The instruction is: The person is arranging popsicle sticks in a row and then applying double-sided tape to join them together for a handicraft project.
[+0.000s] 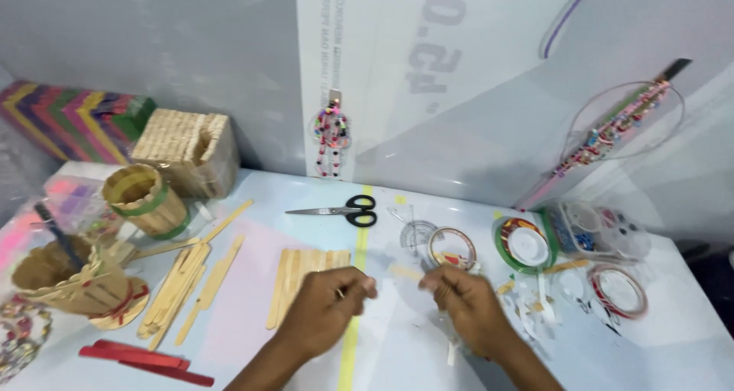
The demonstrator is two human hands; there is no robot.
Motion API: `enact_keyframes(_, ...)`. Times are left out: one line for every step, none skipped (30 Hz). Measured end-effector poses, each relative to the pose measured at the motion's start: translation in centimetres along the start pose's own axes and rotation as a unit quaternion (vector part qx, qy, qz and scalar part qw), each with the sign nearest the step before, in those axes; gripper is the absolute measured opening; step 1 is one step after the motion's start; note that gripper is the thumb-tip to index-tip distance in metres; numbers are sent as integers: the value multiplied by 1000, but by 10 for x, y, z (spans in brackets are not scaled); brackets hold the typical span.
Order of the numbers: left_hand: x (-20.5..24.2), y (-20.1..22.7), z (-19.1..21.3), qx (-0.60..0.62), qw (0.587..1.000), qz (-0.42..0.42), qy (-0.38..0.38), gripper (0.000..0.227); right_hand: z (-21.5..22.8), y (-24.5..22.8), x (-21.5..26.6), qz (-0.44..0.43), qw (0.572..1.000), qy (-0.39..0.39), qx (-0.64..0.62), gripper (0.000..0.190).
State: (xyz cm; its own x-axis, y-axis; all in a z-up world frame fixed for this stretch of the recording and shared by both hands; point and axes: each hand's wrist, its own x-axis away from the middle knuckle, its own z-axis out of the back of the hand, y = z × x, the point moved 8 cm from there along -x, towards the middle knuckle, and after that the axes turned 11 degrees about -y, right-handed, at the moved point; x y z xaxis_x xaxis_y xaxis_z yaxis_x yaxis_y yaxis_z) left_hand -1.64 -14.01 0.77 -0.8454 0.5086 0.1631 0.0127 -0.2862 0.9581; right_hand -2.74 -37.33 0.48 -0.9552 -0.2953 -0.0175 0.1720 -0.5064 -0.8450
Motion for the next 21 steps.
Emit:
enact_keyframes(0, -6, 11, 32, 998, -5, 54, 27, 12, 3, -3, 8, 999, 15, 46, 18)
enact_keyframes(2, -1, 12, 31, 998, -7, 48, 27, 24, 4, -2, 5, 999, 21, 46, 18)
enact_keyframes(6, 3, 21, 63, 994, -11, 91, 27, 35, 18, -4, -96, 990, 6, 104, 18)
enact_keyframes(10, 6, 30, 96, 986, -15, 134, 27, 48, 31, -2, -197, 967, -8, 160, 22)
enact_keyframes(8, 4, 32, 95, 986, -16, 132, 27, 51, 31, -1, -197, 967, -6, 160, 22)
enact_keyframes(10, 7, 39, 84, 981, -57, 166, 26, 51, 33, 0, -209, 964, -27, 165, 19)
enact_keyframes(13, 10, 46, 72, 972, -96, 201, 25, 49, 35, 2, -220, 959, -50, 169, 18)
enact_keyframes(15, 10, 48, 71, 973, -96, 200, 25, 49, 33, 2, -221, 960, -50, 168, 18)
enact_keyframes(17, 10, 52, 66, 971, -86, 214, 26, 49, 34, 2, -240, 951, -59, 188, 15)
enact_keyframes(20, 10, 57, 60, 969, -77, 228, 27, 50, 35, 2, -259, 941, -68, 208, 18)
enact_keyframes(20, 9, 57, 59, 969, -76, 228, 27, 49, 39, 2, -259, 941, -68, 207, 18)
enact_keyframes(20, 8, 58, 58, 968, -77, 232, 27, 49, 39, 1, -235, 947, -53, 211, 11)
enact_keyframes(21, 8, 59, 57, 966, -80, 238, 28, 51, 39, -3, -209, 953, -37, 217, 10)
enact_keyframes(19, 6, 58, 57, 966, -81, 239, 28, 50, 38, -3, -207, 953, -37, 217, 10)
enact_keyframes(18, 6, 56, 61, 965, -104, 232, 25, 53, 37, -2, -204, 959, -17, 198, 11)
enact_keyframes(18, 7, 54, 65, 964, -127, 225, 22, 55, 36, -2, -200, 963, 2, 179, 14)
enact_keyframes(19, 8, 53, 66, 963, -128, 228, 22, 54, 41, -1, -199, 963, 1, 181, 14)
enact_keyframes(21, 14, 50, 45, 963, -147, 220, 23, 60, 43, 1, -184, 970, 50, 154, 17)
enact_keyframes(22, 20, 47, 23, 963, -167, 212, 24, 66, 46, 5, -168, 973, 100, 125, 23)
enact_keyframes(22, 22, 47, 25, 962, -167, 215, 24, 64, 38, 6, -166, 973, 98, 127, 23)
enact_keyframes(24, 30, 44, -3, 958, -201, 206, 20, 63, 31, 8, -143, 982, 115, 41, 16)
